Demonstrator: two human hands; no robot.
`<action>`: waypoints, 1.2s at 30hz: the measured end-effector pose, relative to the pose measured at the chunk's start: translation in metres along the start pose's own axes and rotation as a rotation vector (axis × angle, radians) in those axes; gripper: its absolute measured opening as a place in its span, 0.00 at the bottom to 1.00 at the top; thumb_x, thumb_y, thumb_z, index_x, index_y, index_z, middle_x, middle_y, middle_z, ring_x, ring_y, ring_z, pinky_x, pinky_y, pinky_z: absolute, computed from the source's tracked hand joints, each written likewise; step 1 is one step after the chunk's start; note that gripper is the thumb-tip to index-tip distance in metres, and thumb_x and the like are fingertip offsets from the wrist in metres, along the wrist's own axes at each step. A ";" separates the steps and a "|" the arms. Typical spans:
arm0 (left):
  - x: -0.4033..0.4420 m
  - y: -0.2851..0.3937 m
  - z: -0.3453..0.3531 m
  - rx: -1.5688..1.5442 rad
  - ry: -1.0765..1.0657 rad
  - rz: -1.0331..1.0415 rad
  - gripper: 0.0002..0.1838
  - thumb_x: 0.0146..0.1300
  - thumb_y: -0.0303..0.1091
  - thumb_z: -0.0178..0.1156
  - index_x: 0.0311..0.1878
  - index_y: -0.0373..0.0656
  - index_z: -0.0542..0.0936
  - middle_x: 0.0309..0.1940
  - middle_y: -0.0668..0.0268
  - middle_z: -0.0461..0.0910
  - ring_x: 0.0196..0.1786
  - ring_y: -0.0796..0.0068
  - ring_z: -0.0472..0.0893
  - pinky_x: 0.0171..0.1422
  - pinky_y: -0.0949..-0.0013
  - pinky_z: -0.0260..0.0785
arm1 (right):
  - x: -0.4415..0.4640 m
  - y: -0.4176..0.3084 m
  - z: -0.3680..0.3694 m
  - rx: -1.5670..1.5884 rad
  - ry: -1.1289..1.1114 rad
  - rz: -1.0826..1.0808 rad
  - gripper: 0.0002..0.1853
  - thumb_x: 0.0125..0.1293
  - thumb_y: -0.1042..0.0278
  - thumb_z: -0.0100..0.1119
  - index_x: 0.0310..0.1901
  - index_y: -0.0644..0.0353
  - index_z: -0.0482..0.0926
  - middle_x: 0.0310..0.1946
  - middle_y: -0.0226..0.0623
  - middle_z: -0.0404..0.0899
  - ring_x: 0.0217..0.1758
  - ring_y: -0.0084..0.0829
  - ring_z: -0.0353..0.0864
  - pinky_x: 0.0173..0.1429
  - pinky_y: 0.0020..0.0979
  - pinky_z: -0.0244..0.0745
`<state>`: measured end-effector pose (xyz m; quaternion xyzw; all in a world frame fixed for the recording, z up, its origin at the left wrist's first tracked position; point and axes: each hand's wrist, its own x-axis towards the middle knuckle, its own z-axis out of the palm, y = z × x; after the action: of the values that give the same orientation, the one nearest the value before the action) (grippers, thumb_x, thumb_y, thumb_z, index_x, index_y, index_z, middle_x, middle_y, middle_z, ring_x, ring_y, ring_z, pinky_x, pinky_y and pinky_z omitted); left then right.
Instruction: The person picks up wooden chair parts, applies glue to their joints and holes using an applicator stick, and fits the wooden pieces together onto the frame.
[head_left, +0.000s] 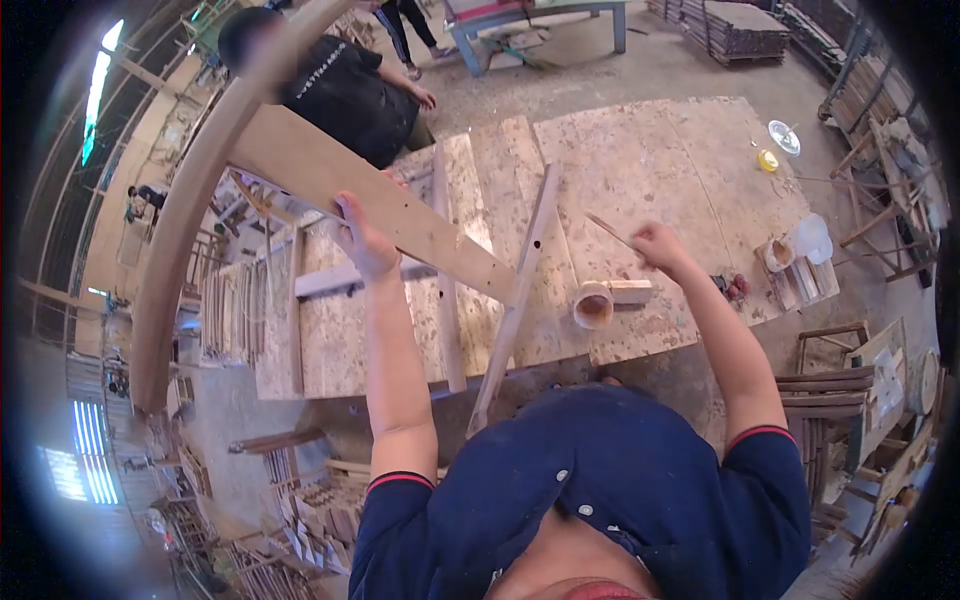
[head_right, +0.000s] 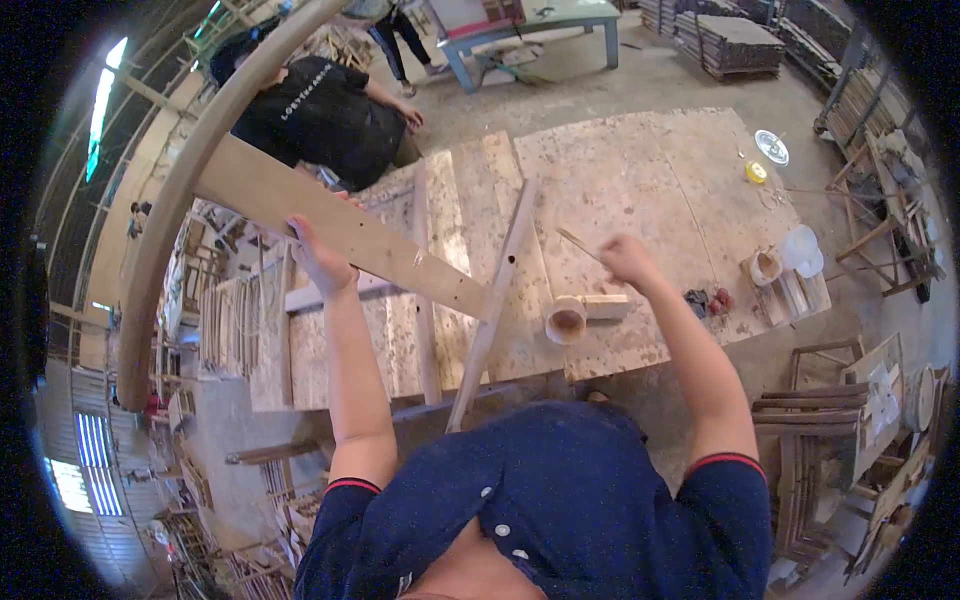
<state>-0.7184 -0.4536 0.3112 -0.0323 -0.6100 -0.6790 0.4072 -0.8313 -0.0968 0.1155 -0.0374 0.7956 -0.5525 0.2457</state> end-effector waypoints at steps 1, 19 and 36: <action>0.009 0.000 -0.003 -0.017 0.003 -0.003 0.32 0.63 0.58 0.46 0.51 0.34 0.66 0.37 0.52 0.74 0.37 0.61 0.77 0.44 0.60 0.72 | -0.016 0.010 -0.015 0.036 0.036 0.047 0.11 0.57 0.67 0.55 0.39 0.65 0.74 0.19 0.34 0.74 0.15 0.26 0.74 0.15 0.25 0.68; 0.116 -0.069 0.025 0.218 0.194 0.318 0.12 0.62 0.38 0.56 0.39 0.37 0.71 0.27 0.68 0.73 0.29 0.83 0.72 0.34 0.78 0.64 | -0.187 0.144 -0.053 0.372 0.404 0.339 0.09 0.63 0.68 0.51 0.38 0.65 0.74 0.22 0.33 0.73 0.19 0.26 0.73 0.20 0.27 0.65; 0.096 -0.058 0.042 0.245 -0.003 0.208 0.18 0.60 0.36 0.59 0.48 0.35 0.69 0.41 0.61 0.75 0.42 0.73 0.74 0.48 0.71 0.65 | -0.141 0.109 0.000 0.400 0.129 0.196 0.07 0.61 0.68 0.53 0.37 0.62 0.74 0.23 0.28 0.72 0.21 0.21 0.73 0.23 0.22 0.67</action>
<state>-0.8358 -0.4716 0.3268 -0.0466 -0.6823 -0.5535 0.4752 -0.6849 -0.0085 0.0673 0.1250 0.6841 -0.6739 0.2495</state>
